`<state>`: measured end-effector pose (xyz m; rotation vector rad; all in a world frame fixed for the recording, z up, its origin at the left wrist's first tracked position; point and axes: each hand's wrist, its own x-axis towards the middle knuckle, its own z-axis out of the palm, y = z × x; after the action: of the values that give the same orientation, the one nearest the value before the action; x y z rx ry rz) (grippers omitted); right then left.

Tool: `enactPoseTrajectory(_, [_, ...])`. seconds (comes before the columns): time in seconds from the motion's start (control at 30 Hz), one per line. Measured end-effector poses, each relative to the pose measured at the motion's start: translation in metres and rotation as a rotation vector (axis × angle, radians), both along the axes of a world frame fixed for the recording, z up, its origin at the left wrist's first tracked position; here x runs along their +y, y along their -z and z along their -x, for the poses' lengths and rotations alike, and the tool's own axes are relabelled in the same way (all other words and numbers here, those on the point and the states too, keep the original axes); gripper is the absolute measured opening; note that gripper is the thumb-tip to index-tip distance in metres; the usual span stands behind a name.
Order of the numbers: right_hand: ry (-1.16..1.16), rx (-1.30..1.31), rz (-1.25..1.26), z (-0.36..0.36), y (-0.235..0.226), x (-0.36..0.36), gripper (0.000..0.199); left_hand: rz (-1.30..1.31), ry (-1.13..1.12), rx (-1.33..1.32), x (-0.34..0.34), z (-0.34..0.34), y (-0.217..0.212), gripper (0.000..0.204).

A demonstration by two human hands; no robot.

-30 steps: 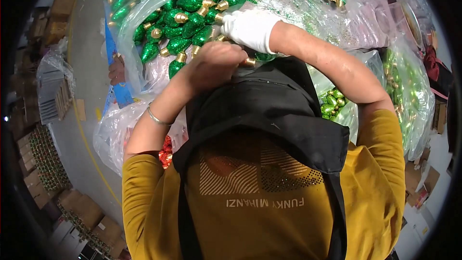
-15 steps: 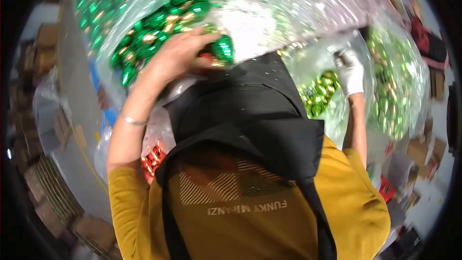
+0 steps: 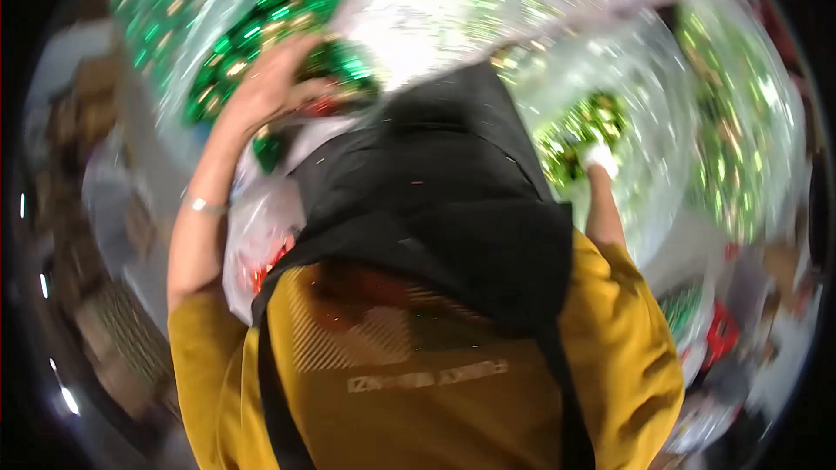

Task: Sort and group red and green Christmas ornaments into piles on a packing table.

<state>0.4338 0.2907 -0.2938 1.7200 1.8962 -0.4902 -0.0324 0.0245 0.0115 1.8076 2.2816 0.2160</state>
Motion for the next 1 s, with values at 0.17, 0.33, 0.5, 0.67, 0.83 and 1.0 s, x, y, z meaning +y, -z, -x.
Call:
enactPoseTrajectory(0.17, [0.084,-0.147,0.258,0.029,-0.041,0.002,0.088,-0.36,-0.48,-0.201,-0.076,-0.027,-0.056,0.042])
enactPoseTrajectory(0.33, [-0.296,0.146,0.362,0.111,-0.097,-0.016,0.076,-0.83,-1.144,-0.116,-0.253,-0.008,-0.03,0.019])
enactPoseTrajectory(0.5, [-0.629,0.497,0.536,0.16,-0.134,-0.046,0.062,-0.939,-1.777,-0.279,-0.465,-0.077,0.084,0.015])
enactPoseTrajectory(0.67, [-0.835,0.84,0.693,0.188,-0.169,-0.059,0.048,-0.553,-1.947,-1.076,-0.538,-0.148,0.21,0.017])
enactPoseTrajectory(0.83, [-0.895,1.166,0.579,0.156,-0.23,-0.042,0.034,0.042,-1.659,-0.077,-0.467,-0.124,0.282,0.03])
enactPoseTrajectory(1.0, [-0.371,0.769,0.298,0.03,-0.14,0.06,0.036,0.483,-0.774,0.244,-0.539,-0.118,0.353,0.028])
